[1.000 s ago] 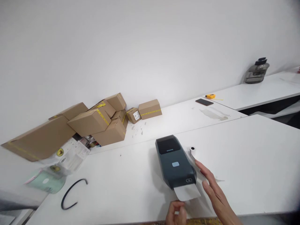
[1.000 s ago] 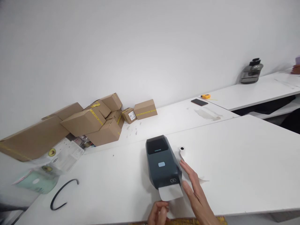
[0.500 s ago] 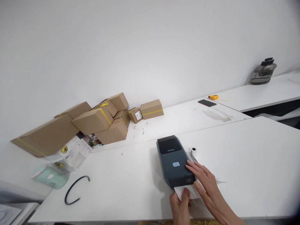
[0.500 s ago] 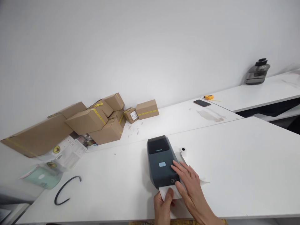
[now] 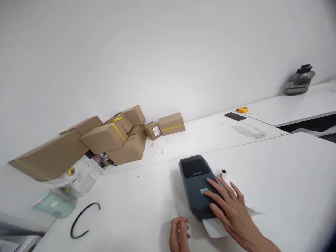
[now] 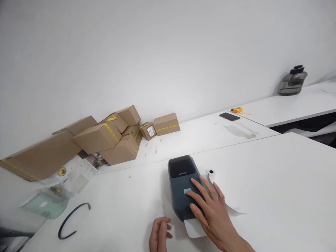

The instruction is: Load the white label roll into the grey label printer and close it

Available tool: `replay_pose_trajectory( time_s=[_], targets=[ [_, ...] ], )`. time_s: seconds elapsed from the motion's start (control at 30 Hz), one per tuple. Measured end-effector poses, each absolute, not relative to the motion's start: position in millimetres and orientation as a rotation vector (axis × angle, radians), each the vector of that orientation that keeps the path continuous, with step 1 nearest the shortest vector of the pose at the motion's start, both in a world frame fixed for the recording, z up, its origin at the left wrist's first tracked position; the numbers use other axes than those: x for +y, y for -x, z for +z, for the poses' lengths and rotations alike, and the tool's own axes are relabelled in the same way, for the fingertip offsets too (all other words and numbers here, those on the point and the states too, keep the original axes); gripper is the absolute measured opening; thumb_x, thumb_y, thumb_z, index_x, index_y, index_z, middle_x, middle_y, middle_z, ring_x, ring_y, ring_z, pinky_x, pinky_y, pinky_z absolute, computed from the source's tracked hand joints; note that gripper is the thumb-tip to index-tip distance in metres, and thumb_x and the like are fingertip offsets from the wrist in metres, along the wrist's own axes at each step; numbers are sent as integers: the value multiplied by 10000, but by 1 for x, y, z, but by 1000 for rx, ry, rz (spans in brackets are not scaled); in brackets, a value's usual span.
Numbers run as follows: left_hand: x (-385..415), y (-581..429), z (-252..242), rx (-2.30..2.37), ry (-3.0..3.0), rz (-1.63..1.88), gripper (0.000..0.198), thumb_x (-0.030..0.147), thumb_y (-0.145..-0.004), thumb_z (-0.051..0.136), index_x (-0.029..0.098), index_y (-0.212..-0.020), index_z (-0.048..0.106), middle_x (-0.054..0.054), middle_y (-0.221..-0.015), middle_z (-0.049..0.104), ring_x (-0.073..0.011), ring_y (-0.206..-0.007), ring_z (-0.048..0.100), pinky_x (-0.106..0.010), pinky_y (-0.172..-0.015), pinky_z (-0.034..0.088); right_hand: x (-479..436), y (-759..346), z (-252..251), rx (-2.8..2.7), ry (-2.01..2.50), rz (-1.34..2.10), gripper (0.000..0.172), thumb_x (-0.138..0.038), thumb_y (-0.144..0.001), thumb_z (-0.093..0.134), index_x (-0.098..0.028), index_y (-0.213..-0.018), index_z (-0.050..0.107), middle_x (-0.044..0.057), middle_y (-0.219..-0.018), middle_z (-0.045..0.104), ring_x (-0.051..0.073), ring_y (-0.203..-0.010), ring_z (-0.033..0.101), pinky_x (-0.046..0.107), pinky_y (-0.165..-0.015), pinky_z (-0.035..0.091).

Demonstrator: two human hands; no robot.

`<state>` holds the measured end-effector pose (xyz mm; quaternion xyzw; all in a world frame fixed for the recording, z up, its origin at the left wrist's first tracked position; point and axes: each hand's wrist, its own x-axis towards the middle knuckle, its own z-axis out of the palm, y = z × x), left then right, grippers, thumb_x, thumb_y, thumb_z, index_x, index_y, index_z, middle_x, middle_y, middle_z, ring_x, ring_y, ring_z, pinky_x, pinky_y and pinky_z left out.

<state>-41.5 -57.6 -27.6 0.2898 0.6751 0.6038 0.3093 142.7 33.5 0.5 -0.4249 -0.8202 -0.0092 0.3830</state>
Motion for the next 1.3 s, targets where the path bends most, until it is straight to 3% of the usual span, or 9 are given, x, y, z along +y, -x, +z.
replay_pose_trajectory(
  time_s=[0.1, 0.2, 0.33, 0.53, 0.77, 0.93, 1.03, 1.17, 1.3],
  targets=[
    [-42, 38, -10, 1730, -811, 1649, 583, 717, -754, 580, 196, -982, 705, -98, -1047, 702, -243, -991, 638, -298, -813, 513, 32, -142, -3, -2098, 1110, -46, 313, -339, -939, 519, -385, -1235, 609, -55, -1476, 501, 296, -1420, 346, 531, -1141, 154],
    [-28, 27, 8, 1609, -829, 1592, 654, 682, -794, 569, 236, -1271, 604, -81, -1399, 560, -257, -1296, 501, -303, -1023, 444, 29, -148, -2, -2083, 1098, 134, 334, -387, -955, 488, -397, -1274, 584, -50, -1523, 436, 313, -1449, 292, 551, -1130, 250],
    [-22, 15, 27, 1495, -830, 1542, 633, 633, -888, 460, 261, -1399, 496, -27, -1536, 418, -220, -1437, 335, -291, -1138, 343, 23, -160, 0, -1886, 1118, 637, 463, -463, -988, 364, -409, -1445, 410, -42, -1617, 247, 300, -1485, 207, 544, -1128, 348],
    [-24, 8, 28, 1473, -800, 1487, 651, 607, -922, 412, 281, -1483, 370, 8, -1603, 288, -198, -1482, 233, -316, -1193, 266, 25, -158, -10, -1643, 1101, 1039, 566, -550, -970, 335, -387, -1512, 301, -52, -1637, 173, 278, -1498, 159, 547, -1206, 167],
    [-21, 5, 27, 1463, -786, 1574, 614, 580, -930, 416, 263, -1455, 387, -31, -1574, 346, -201, -1460, 288, -301, -1167, 306, 37, -158, -21, -1579, 971, 1060, 574, -581, -962, 302, -371, -1493, 358, -42, -1626, 221, 297, -1485, 204, 530, -1213, 153],
    [5, 25, 62, 1375, -887, 1721, 520, 542, -933, 449, 235, -1349, 494, -80, -1458, 497, -218, -1370, 440, -304, -1097, 392, 58, -158, 35, -1716, 958, 969, 540, -552, -982, 281, -409, -1503, 298, -41, -1623, 230, 273, -1477, 235, 521, -1189, 246],
    [39, 43, 73, 1355, -973, 1776, 431, 499, -923, 491, 224, -1249, 553, -87, -1330, 604, -215, -1276, 533, -329, -1074, 403, 90, -143, 80, -1775, 916, 703, 528, -539, -975, 337, -362, -1472, 361, 20, -1540, 397, 265, -1412, 356, 494, -1155, 315],
    [82, 58, 60, 1641, -1128, 1621, 327, 377, -860, 556, 195, -1127, 606, -111, -1279, 622, -231, -1220, 550, -353, -1033, 406, 141, -116, 126, -1734, 933, 436, 497, -512, -974, 340, -265, -1384, 475, 79, -1366, 575, 272, -1255, 526, 463, -1060, 412],
    [97, 58, 34, 1699, -1193, 1493, 330, 338, -802, 604, 181, -1090, 640, -120, -1200, 653, -264, -1156, 566, -377, -974, 427, 185, -99, 152, -1743, 1115, 447, 529, -546, -970, 307, -266, -1386, 475, 76, -1273, 647, 301, -1165, 595, 471, -995, 439]
  ],
)
